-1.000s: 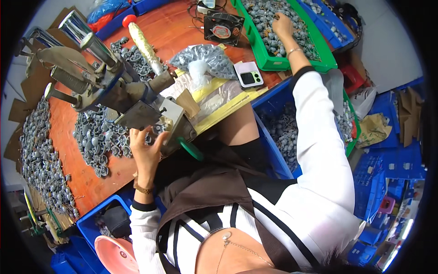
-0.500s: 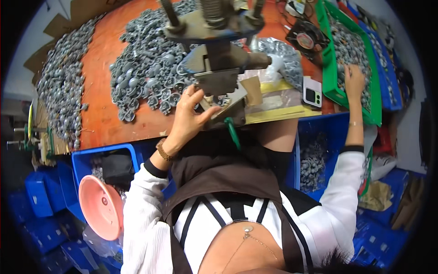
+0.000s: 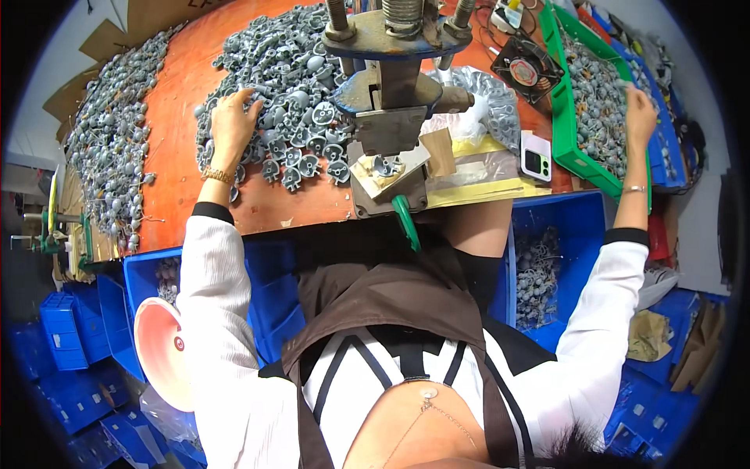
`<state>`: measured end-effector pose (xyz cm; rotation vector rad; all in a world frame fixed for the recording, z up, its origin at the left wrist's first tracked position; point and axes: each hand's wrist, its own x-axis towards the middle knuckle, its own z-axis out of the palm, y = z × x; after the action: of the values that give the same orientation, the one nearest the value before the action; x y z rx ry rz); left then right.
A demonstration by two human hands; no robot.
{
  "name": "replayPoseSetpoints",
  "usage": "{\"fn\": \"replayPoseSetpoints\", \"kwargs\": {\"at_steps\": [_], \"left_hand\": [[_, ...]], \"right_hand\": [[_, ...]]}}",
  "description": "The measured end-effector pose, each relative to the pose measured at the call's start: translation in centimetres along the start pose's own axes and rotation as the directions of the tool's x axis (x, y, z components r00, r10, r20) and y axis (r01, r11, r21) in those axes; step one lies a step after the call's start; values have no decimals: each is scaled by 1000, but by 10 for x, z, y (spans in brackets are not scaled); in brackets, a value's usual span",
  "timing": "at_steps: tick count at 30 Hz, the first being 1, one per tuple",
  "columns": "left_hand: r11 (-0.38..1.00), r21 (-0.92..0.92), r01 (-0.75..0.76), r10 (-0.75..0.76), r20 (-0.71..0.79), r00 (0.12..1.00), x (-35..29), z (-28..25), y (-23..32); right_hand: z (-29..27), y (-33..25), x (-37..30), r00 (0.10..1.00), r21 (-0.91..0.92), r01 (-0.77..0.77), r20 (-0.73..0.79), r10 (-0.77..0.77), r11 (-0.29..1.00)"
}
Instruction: Assembling small mechanical parts using a manual press machine at a workbench.
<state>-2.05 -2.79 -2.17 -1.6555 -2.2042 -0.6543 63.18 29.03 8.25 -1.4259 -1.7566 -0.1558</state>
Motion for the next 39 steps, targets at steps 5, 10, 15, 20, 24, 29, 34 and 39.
{"fn": "replayPoseSetpoints", "kwargs": {"at_steps": [5,10,15,20,24,29,34,39], "left_hand": [[968,7,249,-250,35,968,11,21,5],[966,-166,198,-202,-8,979,6,28,-4],[964,18,267,-267,73,961,14,20,20],[942,-227,248,-202,208,957,17,27,4],[683,-687,247,-355,-16,935,-3,8,17],[-266,-899,347,-363,427,828,-43,-29,80],[-425,-838,342,-254,473,844,-92,-33,132],[-394,-874,283,-269,404,874,-108,-26,159]], "right_hand": [[-15,-13,24,807,245,-391,555,202,887],[-72,-78,14,740,449,-465,670,56,764],[-99,-124,-31,853,606,-410,519,51,682],[-116,-164,-93,747,643,-455,652,-129,616],[-107,-181,-146,623,731,-652,668,-407,201],[-91,-221,-220,586,713,-684,662,-467,154],[-49,-243,-256,441,572,-450,810,-386,686],[-23,-261,-277,620,738,128,462,-634,663]]}}
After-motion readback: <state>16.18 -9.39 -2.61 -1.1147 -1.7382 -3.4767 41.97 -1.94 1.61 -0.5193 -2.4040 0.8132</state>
